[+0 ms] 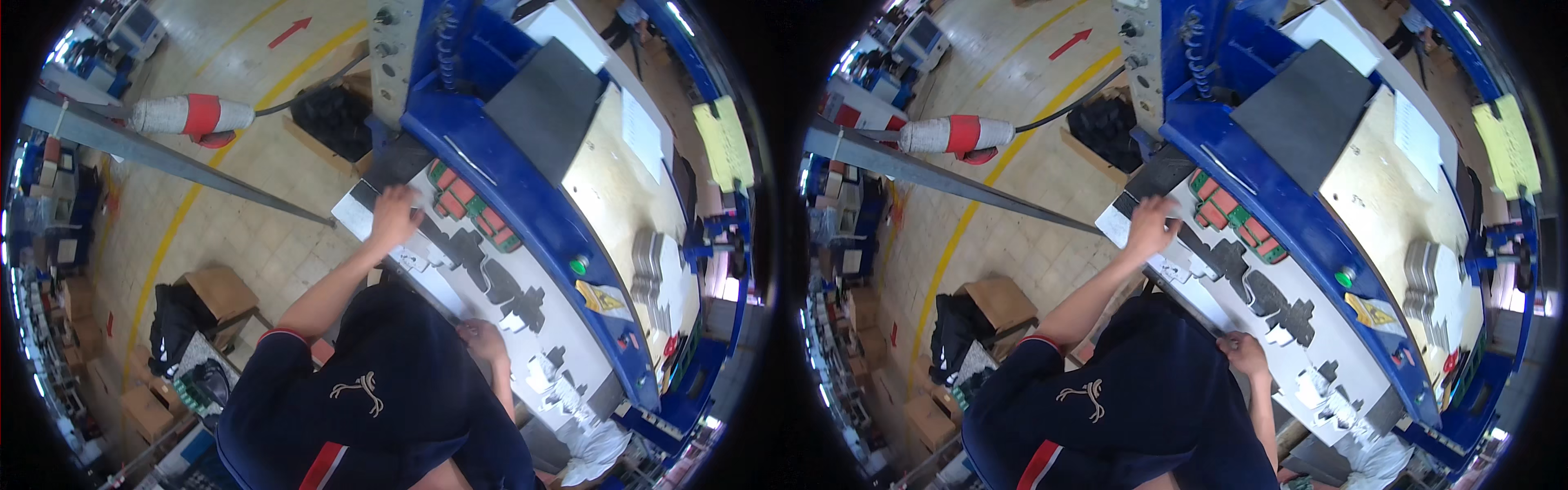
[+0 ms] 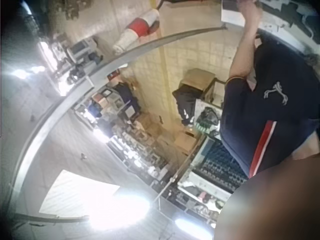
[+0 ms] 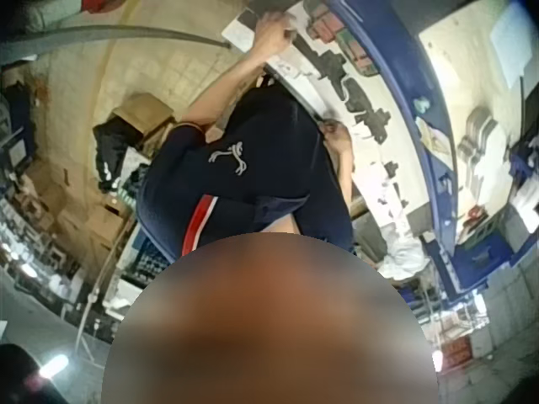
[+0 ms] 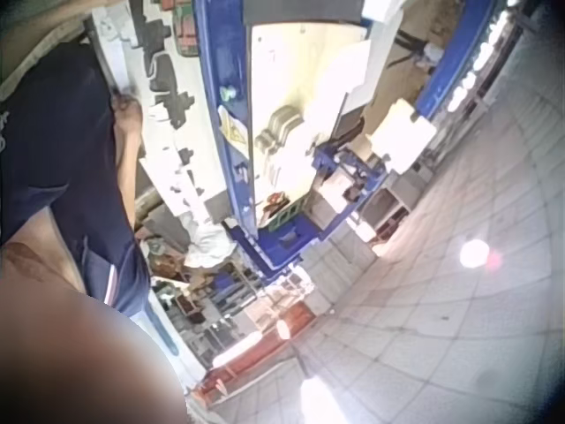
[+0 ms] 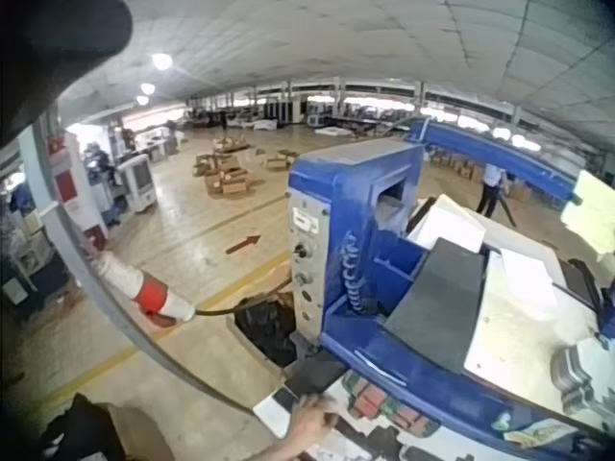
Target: Operator is using a hydraulic clicker press to cut shoe components from a sheet of material using a metal die.
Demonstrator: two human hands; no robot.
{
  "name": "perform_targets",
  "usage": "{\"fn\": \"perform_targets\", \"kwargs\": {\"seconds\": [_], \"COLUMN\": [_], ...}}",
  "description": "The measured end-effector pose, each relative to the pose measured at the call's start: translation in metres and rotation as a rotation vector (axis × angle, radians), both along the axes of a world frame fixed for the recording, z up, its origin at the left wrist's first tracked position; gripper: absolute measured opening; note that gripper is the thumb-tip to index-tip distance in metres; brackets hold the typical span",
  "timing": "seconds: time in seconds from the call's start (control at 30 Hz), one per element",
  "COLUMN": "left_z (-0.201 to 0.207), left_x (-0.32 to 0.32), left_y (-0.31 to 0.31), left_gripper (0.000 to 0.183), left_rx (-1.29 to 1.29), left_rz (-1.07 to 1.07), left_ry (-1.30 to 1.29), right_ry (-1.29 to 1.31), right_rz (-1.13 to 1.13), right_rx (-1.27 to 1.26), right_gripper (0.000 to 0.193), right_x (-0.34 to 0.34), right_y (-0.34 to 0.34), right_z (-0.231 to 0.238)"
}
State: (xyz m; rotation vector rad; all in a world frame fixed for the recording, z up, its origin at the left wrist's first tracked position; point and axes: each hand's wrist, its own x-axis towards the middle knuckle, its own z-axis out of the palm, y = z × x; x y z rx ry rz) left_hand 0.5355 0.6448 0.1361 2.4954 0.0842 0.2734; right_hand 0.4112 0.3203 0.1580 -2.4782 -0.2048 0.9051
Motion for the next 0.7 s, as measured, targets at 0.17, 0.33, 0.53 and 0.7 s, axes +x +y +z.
{"fn": "perform_targets", "kwargs": {"seconds": [0.17,0.33,0.53,0.7], "left_z": [-0.049,-0.080,-0.093,-0.098], "left_x": [0.022,-0.004,-0.043,-0.056], "left_y": [0.035,0.055,0.051,0.055], "left_gripper": [0.068,0.060,0.043,0.037], "left_rx": [0.034,-0.120,0.104,0.014], "left_rz": [0.193,-0.016,0.062,0.072], "left_ry": [0.627,0.702,0.487,0.559], "right_ry": [-0.248,-0.766,-0.427,-0.427], "right_rz": [0.013,0.135,0.117,0.092], "right_rx": [0.217,0.050,-0.213,0.021], "right_gripper": [0.040,0.081,0.093,0.084], "right_x": [0.101,0.157,0.161,0.157], "right_y": [0.105,0.195,0.238,0.220], "right_z": [0.033,-0.029,-0.062,-0.037]}}
